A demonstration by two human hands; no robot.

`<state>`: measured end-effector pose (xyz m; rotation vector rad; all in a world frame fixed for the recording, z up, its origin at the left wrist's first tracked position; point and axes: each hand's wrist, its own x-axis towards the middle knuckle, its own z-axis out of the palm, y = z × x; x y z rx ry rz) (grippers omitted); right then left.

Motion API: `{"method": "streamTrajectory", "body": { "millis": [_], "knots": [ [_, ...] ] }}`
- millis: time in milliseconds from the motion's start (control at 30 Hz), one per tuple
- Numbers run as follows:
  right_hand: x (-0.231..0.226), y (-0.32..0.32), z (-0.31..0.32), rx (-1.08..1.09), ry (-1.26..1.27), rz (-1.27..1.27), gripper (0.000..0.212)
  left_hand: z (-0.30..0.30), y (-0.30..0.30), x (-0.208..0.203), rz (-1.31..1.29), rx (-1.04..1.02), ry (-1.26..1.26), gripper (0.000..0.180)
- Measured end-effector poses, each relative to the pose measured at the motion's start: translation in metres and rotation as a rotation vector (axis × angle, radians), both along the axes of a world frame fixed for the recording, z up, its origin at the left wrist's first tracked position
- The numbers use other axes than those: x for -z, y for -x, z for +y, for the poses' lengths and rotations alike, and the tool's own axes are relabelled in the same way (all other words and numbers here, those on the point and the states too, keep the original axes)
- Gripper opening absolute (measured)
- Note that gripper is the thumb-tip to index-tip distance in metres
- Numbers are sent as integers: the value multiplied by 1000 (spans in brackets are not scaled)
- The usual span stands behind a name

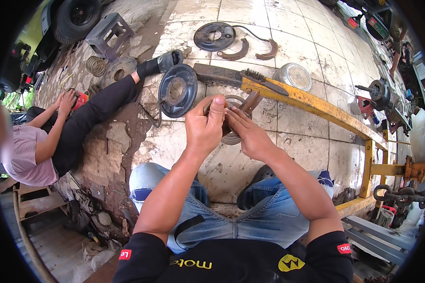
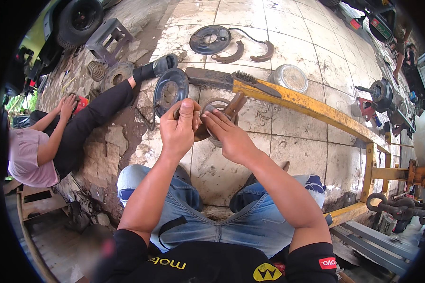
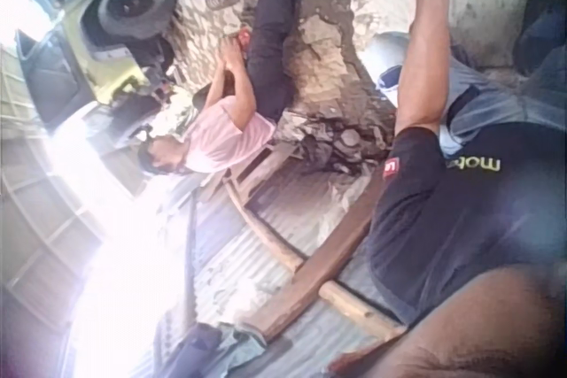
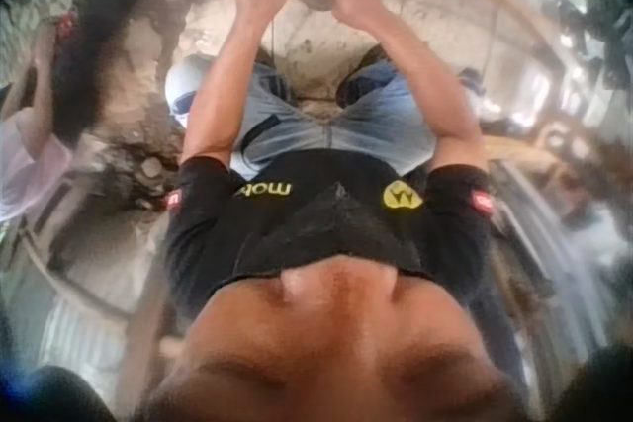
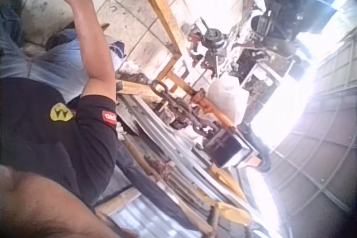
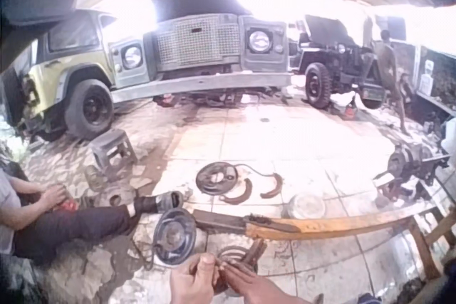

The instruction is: The person sits on the floor and uses a wire brush to scrub a curved metal spring component. They repeatedly rotate the part and brush its surfaces to remove rust or debris.

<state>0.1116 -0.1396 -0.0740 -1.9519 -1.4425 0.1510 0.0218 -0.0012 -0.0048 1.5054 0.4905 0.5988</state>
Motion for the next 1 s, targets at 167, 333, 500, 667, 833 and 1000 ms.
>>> {"method": "streamTrajectory", "body": {
  "millis": [167,333,500,667,833,1000],
  "knots": [
    [-14,-30,-5,202,301,-342,60,-2,4,6,51,-16,-89,47],
    [-1,-1,-4,31,144,-180,55,-2,0,7,-4,21,-22,47],
    [-8,-28,-7,160,260,-253,58,-2,2,4,31,21,8,46],
    [-2,-11,-3,66,145,-204,57,3,0,3,-63,36,43,45],
    [-5,-29,-6,174,270,-252,57,0,4,0,5,51,42,46],
    [5,-15,-5,73,170,-240,56,0,2,-5,11,38,40,46]
  ]
}}
